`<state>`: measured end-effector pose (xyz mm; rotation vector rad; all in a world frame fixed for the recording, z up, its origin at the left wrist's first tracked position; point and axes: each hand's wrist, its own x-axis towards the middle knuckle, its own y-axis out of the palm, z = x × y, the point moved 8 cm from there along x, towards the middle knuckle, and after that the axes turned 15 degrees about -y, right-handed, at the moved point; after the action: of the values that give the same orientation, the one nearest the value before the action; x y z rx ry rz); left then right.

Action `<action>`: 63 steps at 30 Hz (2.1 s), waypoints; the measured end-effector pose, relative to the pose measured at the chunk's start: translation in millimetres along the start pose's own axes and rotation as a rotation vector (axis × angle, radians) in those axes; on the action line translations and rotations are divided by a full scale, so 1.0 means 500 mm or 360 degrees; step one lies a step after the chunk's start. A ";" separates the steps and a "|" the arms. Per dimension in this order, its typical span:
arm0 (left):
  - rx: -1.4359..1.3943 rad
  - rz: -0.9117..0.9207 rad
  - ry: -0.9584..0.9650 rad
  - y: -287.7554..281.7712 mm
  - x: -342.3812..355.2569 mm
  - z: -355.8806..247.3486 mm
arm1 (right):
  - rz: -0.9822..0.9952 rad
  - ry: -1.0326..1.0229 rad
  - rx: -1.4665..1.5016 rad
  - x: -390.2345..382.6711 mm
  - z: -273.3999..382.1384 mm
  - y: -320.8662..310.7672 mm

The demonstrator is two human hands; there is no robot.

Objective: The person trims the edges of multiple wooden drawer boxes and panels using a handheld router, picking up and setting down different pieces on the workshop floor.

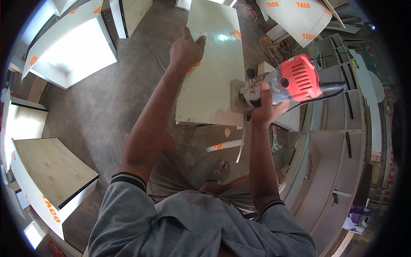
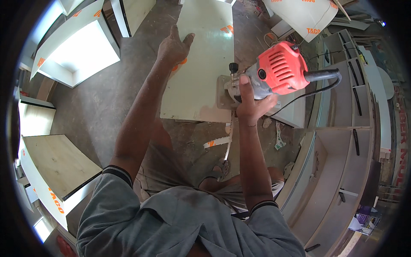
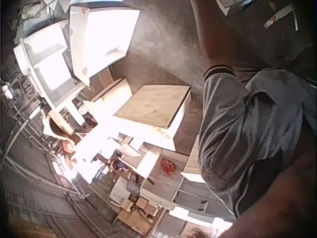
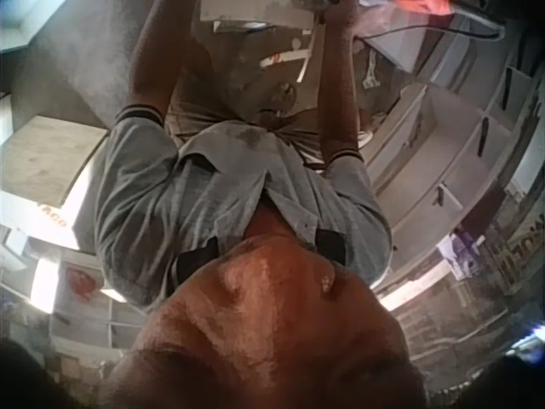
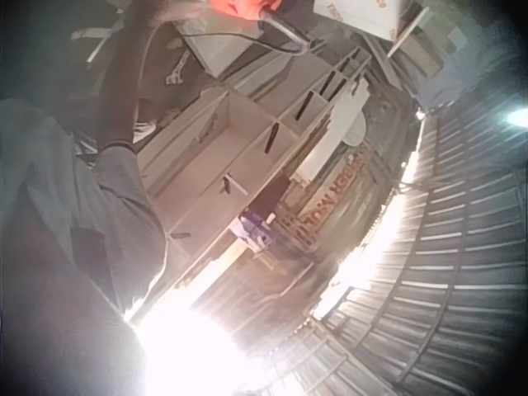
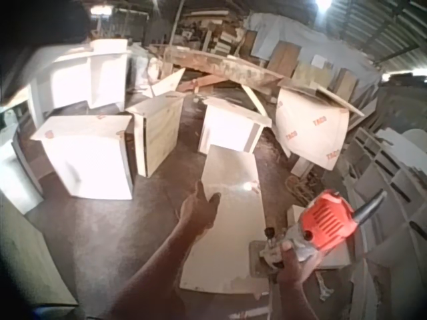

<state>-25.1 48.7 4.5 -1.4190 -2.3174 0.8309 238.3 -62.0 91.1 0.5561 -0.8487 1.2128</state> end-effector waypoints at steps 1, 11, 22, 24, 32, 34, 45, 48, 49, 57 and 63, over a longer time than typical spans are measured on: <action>0.0004 0.0007 -0.0007 0.000 -0.001 0.001 | -0.0032 -0.0039 0.0005 0.008 -0.004 0.004; 0.0009 -0.0002 -0.0013 -0.004 -0.003 -0.003 | -0.0130 -0.0133 0.0032 0.068 -0.064 0.054; -0.0009 0.0035 -0.0027 -0.003 -0.006 -0.001 | -0.0134 -0.0279 0.0050 0.129 -0.124 0.104; 0.0029 0.0039 -0.0017 -0.001 -0.005 -0.002 | -0.0149 -0.0274 0.0033 0.141 -0.139 0.112; -0.0024 0.0048 0.0017 -0.003 -0.006 -0.005 | -0.0134 -0.0302 0.0024 0.190 -0.205 0.147; -0.0040 0.0106 -0.0002 -0.001 -0.007 -0.004 | -0.0133 -0.0297 -0.0016 0.199 -0.221 0.154; -0.0053 0.0192 -0.0021 -0.011 -0.015 -0.009 | -0.0190 -0.0313 0.0041 0.253 -0.279 0.211; -0.0101 0.0200 0.0013 -0.022 -0.021 -0.017 | -0.0178 -0.0296 0.0011 0.268 -0.297 0.226; -0.0118 0.0159 0.0044 -0.030 -0.026 -0.022 | -0.0171 -0.0303 0.0015 0.274 -0.302 0.232; -0.0256 0.0414 -0.0131 -0.021 -0.045 -0.021 | -0.0099 -0.0332 0.0106 0.301 -0.341 0.257; -0.0242 0.0359 -0.0117 -0.019 -0.046 -0.021 | -0.0124 -0.0383 0.0095 0.302 -0.333 0.249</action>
<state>-15.5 28.5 19.6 -1.7686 -2.3478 0.7929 180.2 187.9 107.9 0.7884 -0.9862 1.1168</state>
